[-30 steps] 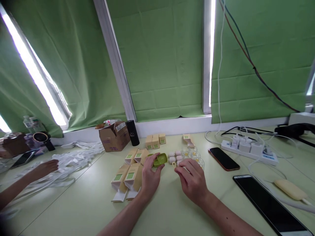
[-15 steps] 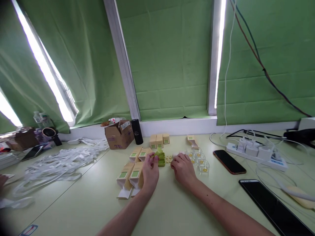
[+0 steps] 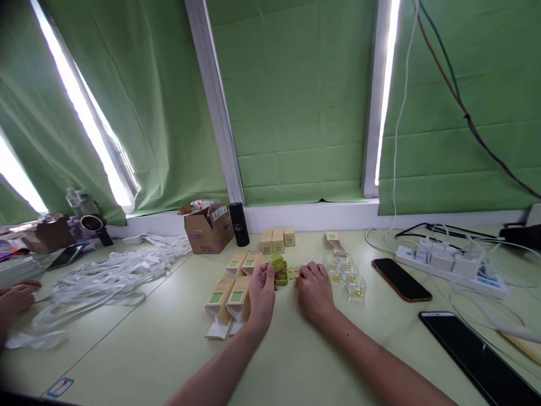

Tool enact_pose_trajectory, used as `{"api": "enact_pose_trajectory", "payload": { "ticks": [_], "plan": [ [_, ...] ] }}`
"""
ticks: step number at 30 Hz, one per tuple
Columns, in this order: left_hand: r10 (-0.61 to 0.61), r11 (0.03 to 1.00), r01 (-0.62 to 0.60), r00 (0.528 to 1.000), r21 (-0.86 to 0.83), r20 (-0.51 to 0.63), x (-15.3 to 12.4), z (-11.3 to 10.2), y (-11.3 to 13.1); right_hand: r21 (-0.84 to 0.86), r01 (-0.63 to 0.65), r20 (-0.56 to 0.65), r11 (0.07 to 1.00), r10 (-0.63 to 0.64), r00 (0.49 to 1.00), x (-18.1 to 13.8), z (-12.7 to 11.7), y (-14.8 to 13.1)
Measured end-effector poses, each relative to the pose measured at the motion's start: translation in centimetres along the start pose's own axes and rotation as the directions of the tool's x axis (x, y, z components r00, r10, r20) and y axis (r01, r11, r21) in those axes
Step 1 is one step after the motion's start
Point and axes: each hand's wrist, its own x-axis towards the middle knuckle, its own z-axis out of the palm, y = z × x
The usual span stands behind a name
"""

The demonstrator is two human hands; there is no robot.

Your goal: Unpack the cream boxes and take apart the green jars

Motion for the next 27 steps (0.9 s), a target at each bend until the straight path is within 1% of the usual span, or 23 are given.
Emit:
{"api": "enact_pose_trajectory", "payload": {
  "ticks": [2, 4, 5, 7, 10, 13, 15, 17, 19, 20, 22, 23, 24, 25, 26, 27],
  "plan": [
    [-0.042, 0.997, 0.044, 0.999, -0.067, 0.023, 0.0, 0.0, 0.3, 0.010, 0.035, -0.035, 0.999, -0.035, 0.999, -0.7, -0.8, -0.1],
    [-0.116, 0.978, 0.126, 0.991, -0.166, 0.073, -0.1, 0.0, 0.6, 0.042, 0.080, -0.033, 0.996, -0.078, 0.996, -1.7, -1.6, -0.3],
    [-0.158, 0.956, 0.180, 0.981, -0.230, 0.110, -0.1, 0.0, 0.8, 0.068, 0.092, -0.013, 0.993, -0.092, 0.996, -2.3, -2.0, -0.4],
    [-0.233, 0.885, 0.292, 0.952, -0.364, 0.197, -0.2, 0.1, 1.0, 0.141, 0.093, 0.067, 0.986, -0.103, 0.992, -3.6, -2.5, -0.8],
    [-0.292, 0.762, 0.402, 0.913, -0.507, 0.286, -0.3, 0.2, 1.2, 0.241, 0.073, 0.171, 0.968, -0.117, 0.978, -5.2, -3.0, -1.3],
    [-0.318, 0.712, 0.446, 0.893, -0.542, 0.318, -0.4, 0.3, 1.4, 0.309, 0.035, 0.225, 0.950, -0.109, 0.968, -5.7, -3.4, -1.4],
    [-0.325, 0.721, 0.449, 0.892, -0.529, 0.314, -0.3, 0.1, 1.6, 0.327, 0.007, 0.246, 0.945, -0.092, 0.965, -5.6, -3.5, -1.3],
    [-0.324, 0.756, 0.421, 0.906, -0.501, 0.272, -0.2, -0.2, 1.8, 0.336, -0.016, 0.268, 0.942, -0.079, 0.960, -5.4, -3.6, -1.1],
    [-0.293, 0.833, 0.360, 0.931, -0.421, 0.216, 0.0, -0.5, 2.2, 0.345, -0.034, 0.283, 0.938, -0.069, 0.957, -5.2, -3.7, -1.0],
    [-0.253, 0.887, 0.306, 0.949, -0.347, 0.190, 0.1, -0.7, 2.4, 0.347, -0.040, 0.288, 0.937, -0.066, 0.955, -5.2, -3.7, -1.0],
    [-0.113, 0.984, 0.132, 0.981, -0.117, 0.155, 0.2, -1.0, 2.9, 0.348, -0.047, 0.296, 0.936, -0.061, 0.953, -5.1, -3.7, -1.0],
    [-0.015, 0.999, 0.010, 0.987, 0.033, 0.159, 0.2, -1.2, 3.1, 0.347, -0.052, 0.299, 0.936, -0.058, 0.953, -5.1, -3.7, -1.0],
    [0.095, 0.973, -0.129, 0.979, 0.190, 0.178, 0.2, -1.4, 3.4, 0.346, -0.056, 0.301, 0.937, -0.054, 0.952, -5.1, -3.7, -1.0],
    [0.199, 0.901, -0.268, 0.954, 0.342, 0.223, 0.2, -1.6, 3.6, 0.343, -0.060, 0.302, 0.937, -0.049, 0.952, -5.1, -3.7, -1.0],
    [0.279, 0.793, -0.388, 0.917, 0.470, 0.286, 0.1, -1.7, 3.7, 0.340, -0.063, 0.302, 0.938, -0.045, 0.952, -5.1, -3.7, -1.0],
    [0.318, 0.675, -0.472, 0.880, 0.566, 0.354, 0.1, -1.8, 3.8, 0.337, -0.065, 0.301, 0.939, -0.042, 0.953, -5.1, -3.7, -1.0]
  ]
}}
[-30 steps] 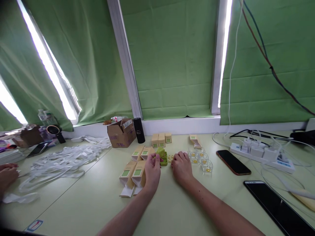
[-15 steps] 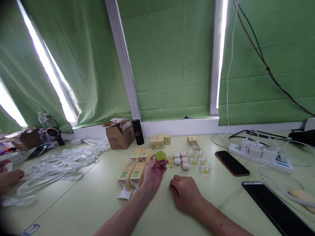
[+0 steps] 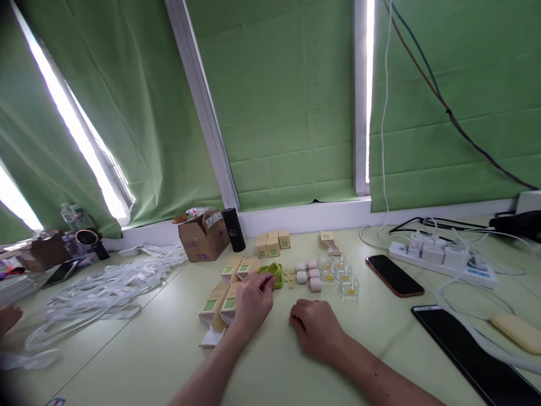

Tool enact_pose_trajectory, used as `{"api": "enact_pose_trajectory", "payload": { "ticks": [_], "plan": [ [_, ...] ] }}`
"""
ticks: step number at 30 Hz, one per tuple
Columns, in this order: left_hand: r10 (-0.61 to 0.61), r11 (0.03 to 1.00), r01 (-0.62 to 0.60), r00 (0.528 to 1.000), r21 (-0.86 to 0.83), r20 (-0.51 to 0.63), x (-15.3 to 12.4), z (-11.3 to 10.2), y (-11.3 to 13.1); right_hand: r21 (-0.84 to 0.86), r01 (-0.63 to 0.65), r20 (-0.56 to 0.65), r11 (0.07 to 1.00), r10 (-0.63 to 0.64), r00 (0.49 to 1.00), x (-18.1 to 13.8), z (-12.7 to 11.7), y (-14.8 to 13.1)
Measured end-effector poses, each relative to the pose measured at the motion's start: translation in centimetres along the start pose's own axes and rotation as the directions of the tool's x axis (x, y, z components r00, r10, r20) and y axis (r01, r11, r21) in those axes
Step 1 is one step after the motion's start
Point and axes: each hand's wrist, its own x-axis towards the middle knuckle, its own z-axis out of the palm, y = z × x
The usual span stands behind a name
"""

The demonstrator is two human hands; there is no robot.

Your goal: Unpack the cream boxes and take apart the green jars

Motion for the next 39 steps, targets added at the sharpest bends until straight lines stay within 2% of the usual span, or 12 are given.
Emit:
{"api": "enact_pose_trajectory", "payload": {
  "ticks": [2, 4, 7, 11, 17, 24, 39],
  "plan": [
    [0.055, 0.973, -0.076, 0.993, 0.219, 0.101, -0.1, -0.1, 0.0, -0.005, -0.003, 0.002, 1.000, 0.003, 1.000, 0.0, 0.0, 0.0],
    [-0.013, 0.944, -0.057, 0.978, 0.326, 0.210, -0.2, 0.0, -0.1, -0.007, -0.007, 0.012, 1.000, 0.007, 1.000, 0.1, -0.1, 0.0],
    [-0.120, 0.928, -0.005, 0.943, 0.373, 0.311, -0.3, 0.2, -0.2, -0.010, -0.019, 0.035, 1.000, 0.020, 0.999, 0.2, -0.3, -0.1],
    [-0.130, 0.923, -0.008, 0.935, 0.386, 0.329, -0.3, 0.2, -0.4, -0.009, -0.025, 0.044, 1.000, 0.025, 0.999, 0.2, -0.3, -0.1],
    [-0.215, 0.845, -0.055, 0.875, 0.532, 0.433, 0.0, -0.2, -0.4, -0.005, -0.024, 0.051, 1.000, 0.025, 0.998, 0.1, -0.2, -0.1],
    [-0.270, 0.809, -0.050, 0.854, 0.586, 0.445, 0.1, -0.4, -0.3, -0.012, -0.020, 0.055, 1.000, 0.021, 0.998, 0.1, -0.2, 0.0],
    [-0.396, 0.762, -0.031, 0.769, 0.647, 0.502, 0.8, -0.7, 0.7, -0.034, -0.046, 0.131, 0.998, 0.050, 0.990, 0.3, -0.6, -0.2]
  ]
}}
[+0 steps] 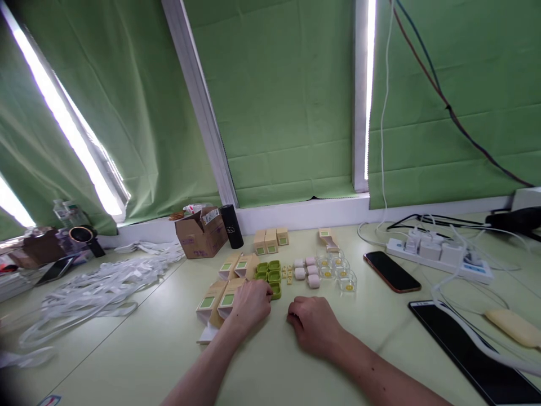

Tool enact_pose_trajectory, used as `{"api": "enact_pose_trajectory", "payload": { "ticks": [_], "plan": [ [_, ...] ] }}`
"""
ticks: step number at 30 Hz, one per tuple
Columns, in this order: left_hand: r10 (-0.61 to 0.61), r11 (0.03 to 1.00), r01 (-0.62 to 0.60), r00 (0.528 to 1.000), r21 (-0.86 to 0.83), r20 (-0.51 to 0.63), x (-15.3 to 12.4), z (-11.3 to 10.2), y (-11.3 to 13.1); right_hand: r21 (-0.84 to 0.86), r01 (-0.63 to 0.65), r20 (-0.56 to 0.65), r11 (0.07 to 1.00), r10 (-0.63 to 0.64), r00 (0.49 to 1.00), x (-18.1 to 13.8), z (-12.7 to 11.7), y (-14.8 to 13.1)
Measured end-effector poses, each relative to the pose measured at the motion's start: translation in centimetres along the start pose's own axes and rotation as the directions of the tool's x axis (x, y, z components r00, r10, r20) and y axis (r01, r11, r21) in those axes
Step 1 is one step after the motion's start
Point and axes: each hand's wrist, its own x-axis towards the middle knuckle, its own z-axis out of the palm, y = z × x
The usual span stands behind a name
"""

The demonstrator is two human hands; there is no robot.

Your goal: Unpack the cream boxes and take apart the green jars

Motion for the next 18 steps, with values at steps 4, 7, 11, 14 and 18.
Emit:
{"api": "enact_pose_trajectory", "payload": {
  "ticks": [4, 7, 11, 14, 18],
  "plan": [
    [-0.006, 1.000, 0.006, 1.000, 0.007, 0.005, 0.09, 0.11, -0.03, 0.002, -0.002, 0.007, 1.000, 0.002, 1.000, -0.03, -0.01, 0.01],
    [-0.008, 1.000, 0.008, 1.000, 0.003, 0.006, 0.14, 0.19, -0.07, 0.002, -0.005, 0.007, 1.000, 0.005, 1.000, 0.03, 0.03, 0.06],
    [-0.012, 1.000, 0.012, 1.000, -0.005, -0.007, 0.10, 0.10, -0.17, -0.002, -0.007, 0.004, 1.000, 0.007, 1.000, 0.10, 0.10, 0.13],
    [-0.016, 0.999, 0.014, 0.998, -0.036, -0.055, 0.03, -0.08, -0.26, -0.009, -0.002, -0.001, 1.000, 0.002, 1.000, 0.06, 0.12, 0.12],
    [-0.024, 0.994, 0.004, 0.983, -0.110, -0.185, 0.09, -0.22, -0.38, -0.016, 0.000, -0.003, 1.000, 0.000, 1.000, 0.00, 0.04, -0.01]
  ]
}}
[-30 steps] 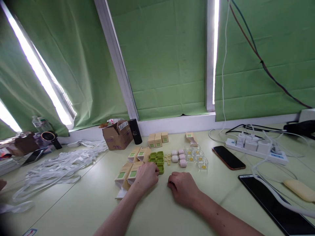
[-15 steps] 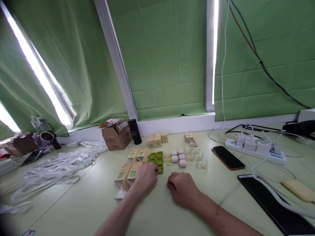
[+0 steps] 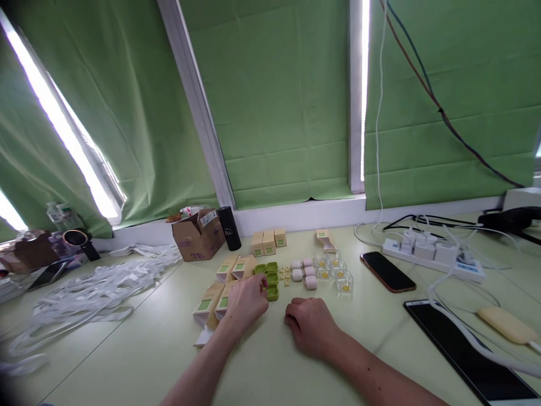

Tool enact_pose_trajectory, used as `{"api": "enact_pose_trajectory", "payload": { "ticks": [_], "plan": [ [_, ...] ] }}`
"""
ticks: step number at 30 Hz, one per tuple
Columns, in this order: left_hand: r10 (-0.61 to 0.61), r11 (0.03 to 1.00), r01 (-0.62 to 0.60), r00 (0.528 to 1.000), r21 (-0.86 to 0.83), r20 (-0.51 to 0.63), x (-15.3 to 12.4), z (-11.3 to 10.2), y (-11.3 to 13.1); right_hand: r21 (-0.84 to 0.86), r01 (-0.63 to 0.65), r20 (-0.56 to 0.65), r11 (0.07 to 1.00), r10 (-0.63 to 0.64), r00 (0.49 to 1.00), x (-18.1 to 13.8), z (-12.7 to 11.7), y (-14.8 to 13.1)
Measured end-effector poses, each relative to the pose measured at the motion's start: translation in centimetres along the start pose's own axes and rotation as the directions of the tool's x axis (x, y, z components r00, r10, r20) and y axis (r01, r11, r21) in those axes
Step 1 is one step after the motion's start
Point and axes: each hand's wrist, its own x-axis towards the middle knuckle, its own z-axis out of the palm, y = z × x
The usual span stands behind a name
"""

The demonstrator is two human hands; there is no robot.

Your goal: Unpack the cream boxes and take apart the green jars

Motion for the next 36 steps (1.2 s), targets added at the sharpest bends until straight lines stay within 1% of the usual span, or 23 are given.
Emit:
{"api": "enact_pose_trajectory", "payload": {
  "ticks": [3, 6, 10, 12, 13, 15, 17, 20, 23, 25, 29, 36],
  "plan": [
    [-0.027, 0.998, 0.021, 0.993, -0.051, -0.116, 0.3, 0.0, -0.2, 0.004, 0.001, -0.001, 1.000, -0.001, 1.000, 0.0, -0.1, -0.1],
    [-0.044, 0.990, 0.012, 0.972, -0.139, -0.230, 0.7, -0.2, -0.6, 0.011, -0.001, -0.006, 1.000, 0.001, 1.000, 0.0, -0.1, -0.1],
    [-0.022, 0.962, -0.087, 0.921, -0.261, -0.389, 1.2, -1.2, -0.9, 0.029, 0.002, -0.009, 1.000, -0.001, 1.000, 0.0, 0.1, 0.0],
    [-0.007, 0.952, -0.124, 0.905, -0.278, -0.426, 1.3, -2.0, -1.0, 0.031, 0.001, -0.011, 1.000, -0.001, 1.000, 0.0, 0.2, 0.1],
    [-0.005, 0.952, -0.126, 0.905, -0.278, -0.425, 1.4, -2.4, -1.0, 0.031, 0.001, -0.011, 1.000, -0.001, 1.000, 0.0, 0.2, 0.1],
    [0.000, 0.958, -0.112, 0.920, -0.263, -0.393, 1.5, -3.1, -1.1, 0.032, 0.004, -0.007, 0.999, -0.004, 1.000, 0.0, 0.3, 0.2],
    [0.029, 0.972, -0.101, 0.947, -0.214, -0.319, 1.5, -3.7, -1.3, 0.036, 0.006, 0.001, 0.999, -0.006, 1.000, 0.0, 0.2, 0.2],
    [0.096, 0.994, -0.104, 0.982, -0.039, -0.161, 1.6, -3.9, -1.6, 0.045, 0.009, 0.017, 0.999, -0.010, 1.000, -0.1, -0.1, 0.0],
    [0.143, 0.975, -0.146, 0.989, 0.168, 0.026, 1.7, -3.4, -1.8, 0.028, 0.040, 0.027, 0.999, -0.041, 0.999, -0.2, -0.5, -0.5],
    [0.162, 0.956, -0.183, 0.981, 0.228, 0.108, 1.6, -2.9, -1.8, -0.011, 0.062, 0.040, 0.998, -0.062, 0.997, -0.1, -0.6, -1.0],
    [0.174, 0.941, -0.212, 0.972, 0.266, 0.160, 1.6, -2.1, -1.7, -0.089, 0.061, 0.079, 0.994, -0.054, 0.995, 0.4, -0.4, -1.8],
    [0.160, 0.928, -0.212, 0.969, 0.305, 0.187, 1.9, -1.5, -1.9, -0.156, 0.061, 0.094, 0.986, -0.047, 0.994, 0.9, -0.1, -2.1]
  ]
}}
